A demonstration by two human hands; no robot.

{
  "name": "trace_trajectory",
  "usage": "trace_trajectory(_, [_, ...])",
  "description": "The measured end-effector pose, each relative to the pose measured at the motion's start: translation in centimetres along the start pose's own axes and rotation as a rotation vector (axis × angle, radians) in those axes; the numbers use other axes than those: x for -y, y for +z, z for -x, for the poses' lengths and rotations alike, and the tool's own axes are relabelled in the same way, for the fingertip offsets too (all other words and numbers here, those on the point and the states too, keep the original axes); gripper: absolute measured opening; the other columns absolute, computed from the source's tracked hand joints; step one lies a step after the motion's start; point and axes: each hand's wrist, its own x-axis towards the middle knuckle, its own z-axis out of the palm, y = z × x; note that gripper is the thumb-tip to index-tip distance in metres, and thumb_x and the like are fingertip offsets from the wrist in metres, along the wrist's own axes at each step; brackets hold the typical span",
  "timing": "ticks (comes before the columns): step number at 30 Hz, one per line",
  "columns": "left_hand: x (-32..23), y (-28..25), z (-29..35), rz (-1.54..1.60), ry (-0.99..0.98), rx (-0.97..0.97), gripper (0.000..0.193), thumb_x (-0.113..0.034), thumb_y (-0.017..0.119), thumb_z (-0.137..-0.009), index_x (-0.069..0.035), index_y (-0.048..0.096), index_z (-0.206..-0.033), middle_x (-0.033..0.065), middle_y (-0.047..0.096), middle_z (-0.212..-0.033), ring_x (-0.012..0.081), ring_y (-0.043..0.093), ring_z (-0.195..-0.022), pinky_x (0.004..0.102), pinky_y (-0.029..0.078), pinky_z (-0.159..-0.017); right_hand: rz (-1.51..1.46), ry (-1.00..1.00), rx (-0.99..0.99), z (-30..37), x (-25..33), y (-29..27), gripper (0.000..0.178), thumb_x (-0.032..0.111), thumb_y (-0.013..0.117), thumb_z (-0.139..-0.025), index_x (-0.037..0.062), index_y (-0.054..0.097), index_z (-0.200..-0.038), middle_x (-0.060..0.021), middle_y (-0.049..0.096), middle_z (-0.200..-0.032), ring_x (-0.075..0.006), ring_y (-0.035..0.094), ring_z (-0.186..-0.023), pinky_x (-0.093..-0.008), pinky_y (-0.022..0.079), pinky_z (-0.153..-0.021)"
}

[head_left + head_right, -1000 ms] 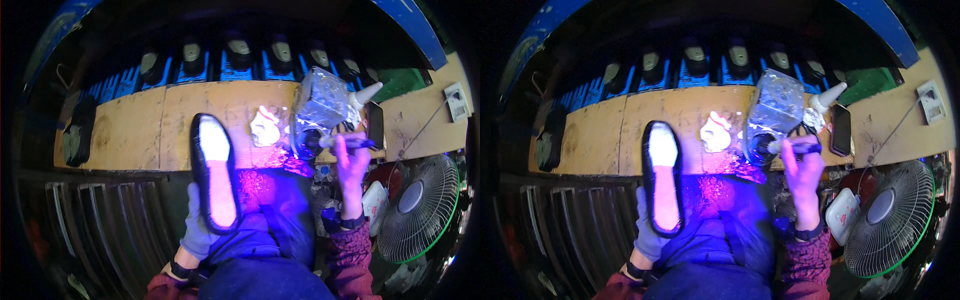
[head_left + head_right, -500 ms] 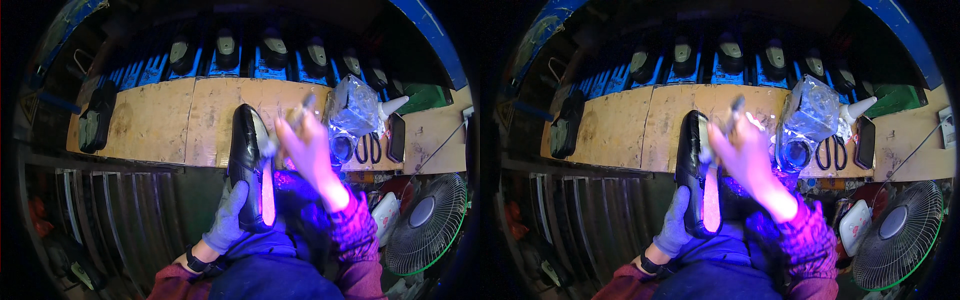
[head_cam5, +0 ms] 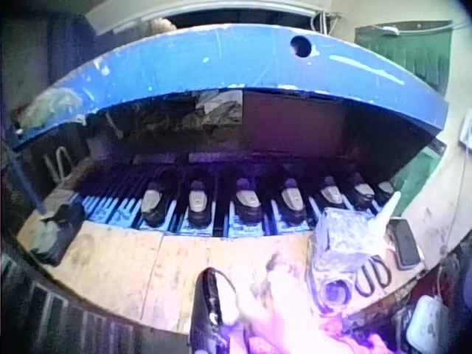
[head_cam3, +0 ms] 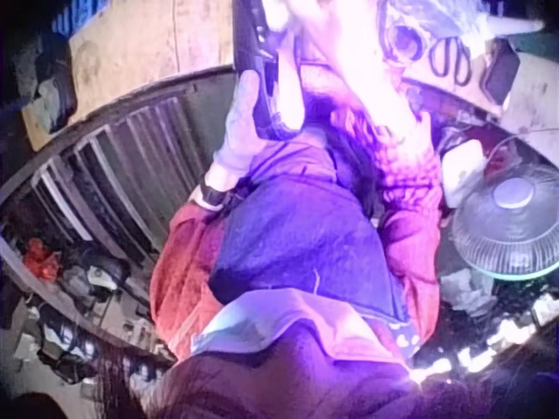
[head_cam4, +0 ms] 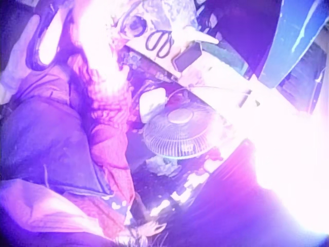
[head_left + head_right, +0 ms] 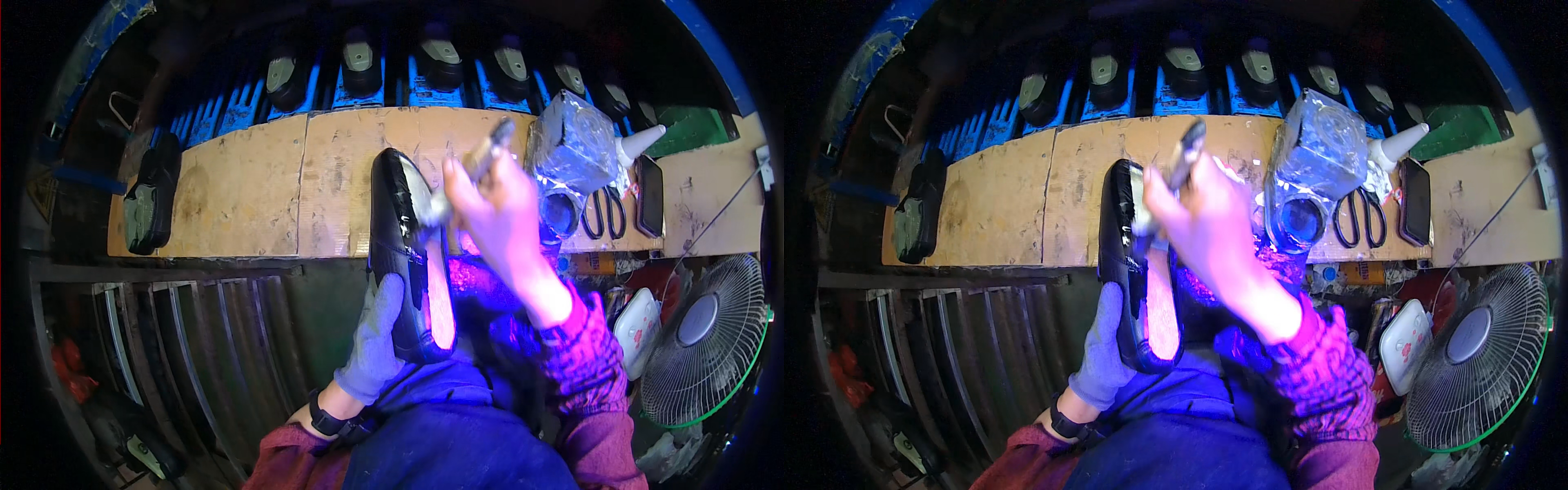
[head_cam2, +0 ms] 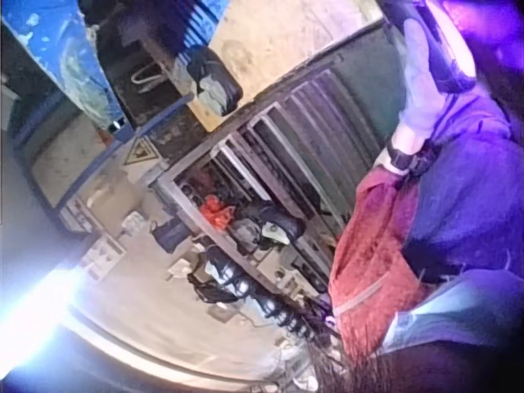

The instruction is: Apply adhesive to the perimeter of shoe soles using a brush.

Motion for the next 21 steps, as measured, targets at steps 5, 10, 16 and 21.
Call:
trace_trajectory(5, [0.3,0.1,-0.4,0.005,-0.027,-0.042,0.052,-0.045,0.04,-0.104,-0.008,0.049,-0.138,0.0064,0.06,-0.129,0.0183,0.059,-0.118,0.0343,0.045,-0.105,0.055,-0.07,0.022,0.8,0.3,-0.4,0.017,0.014,0.068,-0.089,0.0023,0.056,-0.085,-0.0051,0.061,-0.063,-0.0121,0.06,-0.053,-0.0272,0.044,-0.048])
trace_trajectory(10, [-0.2,1.6,0.2,0.1,-0.05,0.037,0.051,-0.042,0.038,-0.105,-0.005,0.046,-0.139,0.0081,0.058,-0.128,0.0165,0.057,-0.116,0.0323,0.046,-0.102,0.066,-0.174,0.11,4.6,3.5,-2.3,0.018,0.011,0.071,-0.085,0.0012,0.056,-0.083,-0.008,0.06,-0.061,-0.0177,0.061,-0.055,-0.0315,0.046,-0.051])
trace_trajectory(16, [-0.7,2.0,-0.3,0.567,-0.08,0.458,0.05,-0.03,0.045,-0.103,-0.006,0.033,-0.145,0.0135,0.05,-0.137,0.0216,0.053,-0.122,0.0371,0.042,-0.107,0.007,-0.371,0.389,4.6,6.5,-4.3,0.021,0.016,0.073,-0.084,0.006,0.054,-0.082,-0.0074,0.058,-0.063,-0.0244,0.062,-0.057,-0.0349,0.047,-0.052])
trace_trajectory(21, [-1.3,-0.2,0.5,-0.846,0.539,0.099,0.072,-0.013,0.056,-0.096,-0.01,0.011,-0.152,0.0144,0.039,-0.147,0.0234,0.046,-0.131,0.0397,0.036,-0.112,-0.052,-0.649,0.68,2.1,8.7,-6.4,0.027,0.023,0.075,-0.083,0.01,0.052,-0.087,-0.0071,0.054,-0.068,-0.0298,0.058,-0.062,-0.0369,0.046,-0.056])
